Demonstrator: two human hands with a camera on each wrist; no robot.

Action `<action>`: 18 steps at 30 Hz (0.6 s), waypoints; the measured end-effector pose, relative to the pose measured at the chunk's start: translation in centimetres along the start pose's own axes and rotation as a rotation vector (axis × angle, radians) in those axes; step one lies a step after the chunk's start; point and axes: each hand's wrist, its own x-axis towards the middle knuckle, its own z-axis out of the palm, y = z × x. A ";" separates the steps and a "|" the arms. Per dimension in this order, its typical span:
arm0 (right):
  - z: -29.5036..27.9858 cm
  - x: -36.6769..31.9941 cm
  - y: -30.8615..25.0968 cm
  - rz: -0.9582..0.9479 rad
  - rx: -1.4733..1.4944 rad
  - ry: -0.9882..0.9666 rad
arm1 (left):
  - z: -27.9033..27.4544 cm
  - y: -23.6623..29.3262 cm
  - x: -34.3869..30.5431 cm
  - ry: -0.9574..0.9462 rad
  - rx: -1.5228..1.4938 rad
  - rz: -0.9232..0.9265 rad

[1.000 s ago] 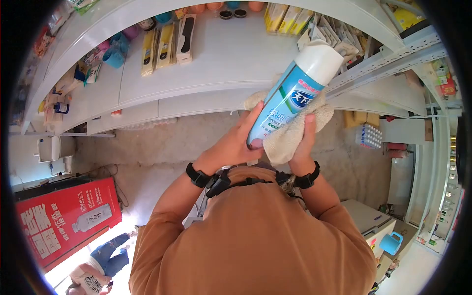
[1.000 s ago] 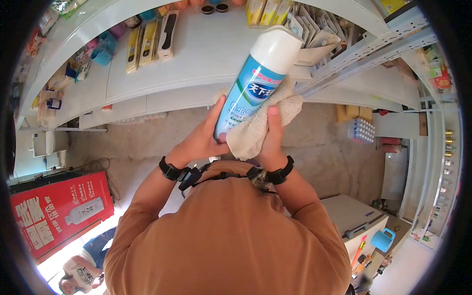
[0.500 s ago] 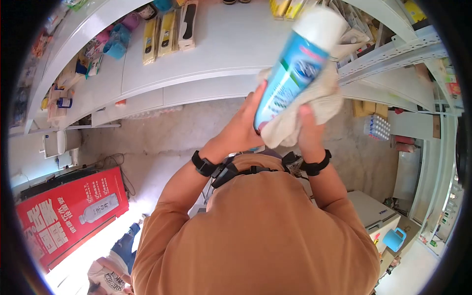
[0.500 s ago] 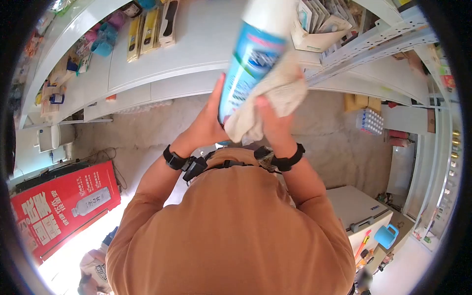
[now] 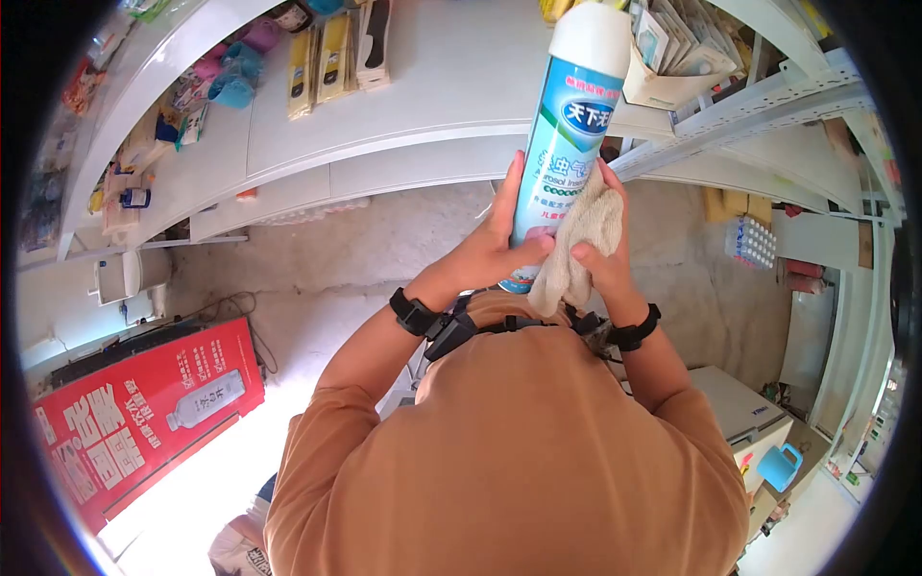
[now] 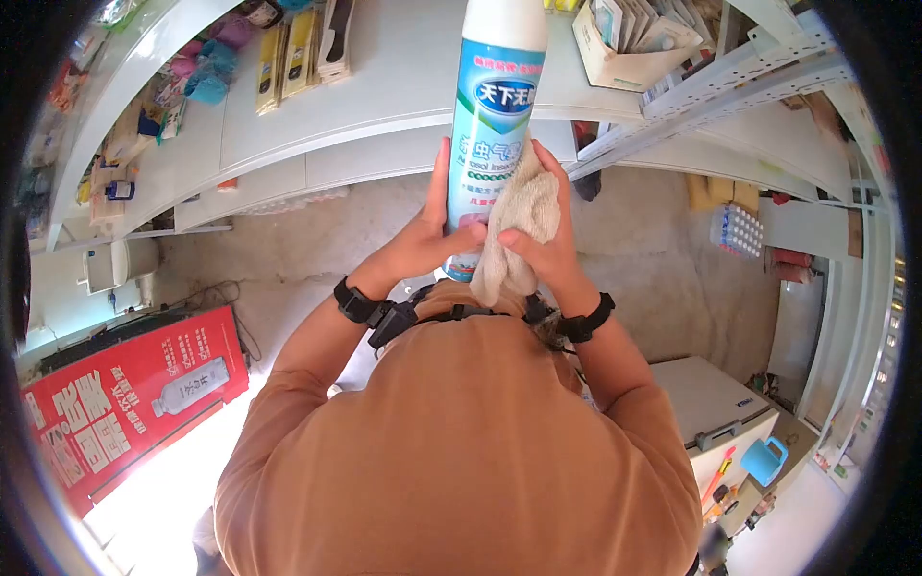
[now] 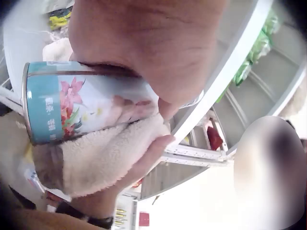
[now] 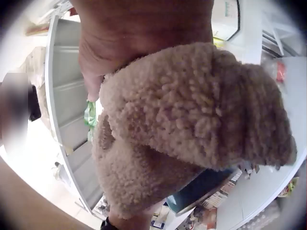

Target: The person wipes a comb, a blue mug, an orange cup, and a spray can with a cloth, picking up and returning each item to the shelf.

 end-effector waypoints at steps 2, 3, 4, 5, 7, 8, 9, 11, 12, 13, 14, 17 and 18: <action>-0.3 0.2 0.1 0.036 0.061 0.006 | -0.4 -1.3 -0.2 -0.030 0.057 -0.027; -0.4 0.1 0.3 0.084 0.106 0.029 | -0.8 -0.7 0.1 0.005 -0.230 -0.189; -0.4 0.0 0.4 0.132 0.152 0.050 | -1.1 -0.2 0.3 0.043 -0.515 -0.351; -0.4 0.0 0.4 0.133 0.153 0.054 | -1.3 0.4 0.6 0.042 -0.516 -0.354; -0.2 0.3 -0.1 0.177 0.144 -0.033 | -1.8 1.1 1.1 0.050 -0.550 -0.325; 0.0 0.7 -0.6 0.177 0.145 -0.030 | -2.2 0.8 1.1 0.037 -0.552 -0.328; 0.6 1.4 -1.5 0.194 0.025 -0.087 | -2.2 0.4 1.4 0.036 -0.552 -0.329; 1.5 1.6 -2.7 0.217 -0.089 -0.140 | -1.8 -0.8 1.5 0.072 -0.731 -0.351; 1.8 1.6 -3.0 0.128 -0.336 -0.195 | -1.7 -1.2 1.3 0.156 -0.753 -0.344; 2.2 1.5 -3.2 0.035 -0.582 -0.249 | -1.9 -1.6 1.4 0.158 -0.749 -0.345; 2.8 1.1 -3.4 -0.039 -0.675 -0.286 | -2.2 -2.1 1.5 0.245 -0.869 -0.334; 3.5 -0.2 -4.0 -0.404 -1.050 -0.509 | -3.0 -2.8 1.3 0.340 -1.009 -0.337; 3.7 -0.5 -4.2 -0.417 -1.158 -0.587 | -2.8 -2.9 1.0 0.351 -1.003 -0.333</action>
